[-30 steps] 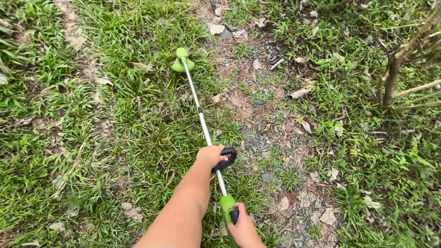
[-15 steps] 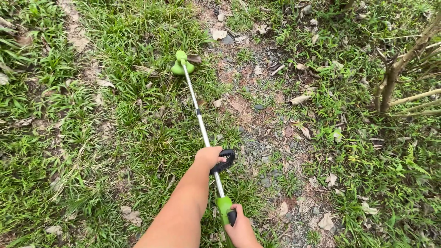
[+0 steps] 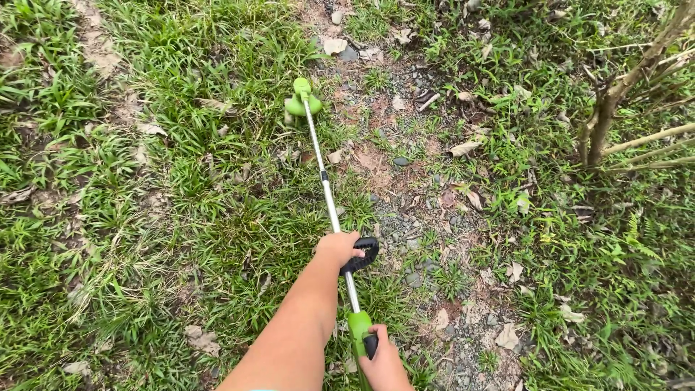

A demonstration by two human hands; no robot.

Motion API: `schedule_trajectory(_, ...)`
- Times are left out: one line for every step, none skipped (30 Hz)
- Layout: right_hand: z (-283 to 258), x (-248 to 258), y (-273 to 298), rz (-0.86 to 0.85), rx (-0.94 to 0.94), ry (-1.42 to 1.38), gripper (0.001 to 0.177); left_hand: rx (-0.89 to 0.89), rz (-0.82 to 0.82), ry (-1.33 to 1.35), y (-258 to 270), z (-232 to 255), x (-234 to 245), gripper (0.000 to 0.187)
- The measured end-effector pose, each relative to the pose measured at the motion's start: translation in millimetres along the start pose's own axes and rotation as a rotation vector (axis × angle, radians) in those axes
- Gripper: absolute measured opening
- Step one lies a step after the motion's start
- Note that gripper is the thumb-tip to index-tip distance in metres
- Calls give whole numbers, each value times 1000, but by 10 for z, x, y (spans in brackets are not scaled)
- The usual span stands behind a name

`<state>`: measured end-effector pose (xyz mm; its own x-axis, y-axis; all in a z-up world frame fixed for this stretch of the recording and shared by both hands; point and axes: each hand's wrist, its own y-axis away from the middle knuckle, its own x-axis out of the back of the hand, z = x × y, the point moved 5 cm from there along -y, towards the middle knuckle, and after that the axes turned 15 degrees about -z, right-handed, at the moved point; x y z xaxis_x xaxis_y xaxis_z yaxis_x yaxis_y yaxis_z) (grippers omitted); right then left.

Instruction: Trimming grass along a dirt path using a battery-powered string trimmer.

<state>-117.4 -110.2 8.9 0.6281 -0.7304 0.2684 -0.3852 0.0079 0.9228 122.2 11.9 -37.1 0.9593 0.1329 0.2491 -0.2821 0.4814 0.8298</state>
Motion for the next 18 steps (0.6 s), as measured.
schedule_trajectory(12, -10, -17, 0, 3, 3, 52, 1, 3, 2, 20, -18, -6, 30)
schedule_trajectory(32, -24, -35, -5, -6, 6, 50, 7, 10, 26, 41, -41, -14, 30)
schedule_trajectory(51, -31, -57, -9, -15, 10, 49, 12, 17, 51, 59, -62, -17, 30)
schedule_trajectory(-16, -7, -18, -8, -12, 13, 49, 13, 22, 52, 29, -107, -14, 30)
schedule_trajectory(-76, -2, 27, -30, -21, 19, 49, 12, 34, 47, 8, -154, -16, 32)
schedule_trajectory(-136, 2, 73, -52, -31, 25, 49, 11, 47, 41, -14, -202, -18, 35)
schedule_trajectory(-138, 11, 39, -53, -26, 31, 49, 14, 53, 44, -27, -251, -19, 35)
schedule_trajectory(-139, 13, 3, -66, -16, 30, 50, 16, 74, 43, -38, -300, -16, 34)
schedule_trajectory(-128, 6, -24, -80, -8, 28, 51, 18, 94, 42, -48, -345, -29, 32)
schedule_trajectory(-146, 13, -28, -82, -4, 33, 51, 21, 98, 45, -37, -382, -20, 32)
schedule_trajectory(-174, 9, -31, -89, 16, 46, 51, 19, 103, 62, -21, -429, -19, 32)
schedule_trajectory(-201, 6, -33, -96, 35, 59, 52, 18, 108, 78, -6, -476, -18, 32)
schedule_trajectory(-221, 1, -31, -101, 39, 64, 52, 23, 111, 83, 68, -487, -4, 32)
schedule_trajectory(-243, -4, -28, -105, 45, 80, 51, 42, 106, 102, 142, -505, 4, 33)
schedule_trajectory(-262, 7, -21, -108, 50, 101, 51, 59, 102, 125, 213, -514, 12, 37)
schedule_trajectory(-275, 6, -12, -112, 52, 110, 51, 63, 106, 134, 223, -550, 1, 37)
schedule_trajectory(-285, 19, -9, -110, 59, 122, 50, 61, 121, 147, 228, -579, -6, 36)
schedule_trajectory(-293, 30, -4, -108, 65, 135, 49, 60, 135, 161, 234, -608, -16, 34)
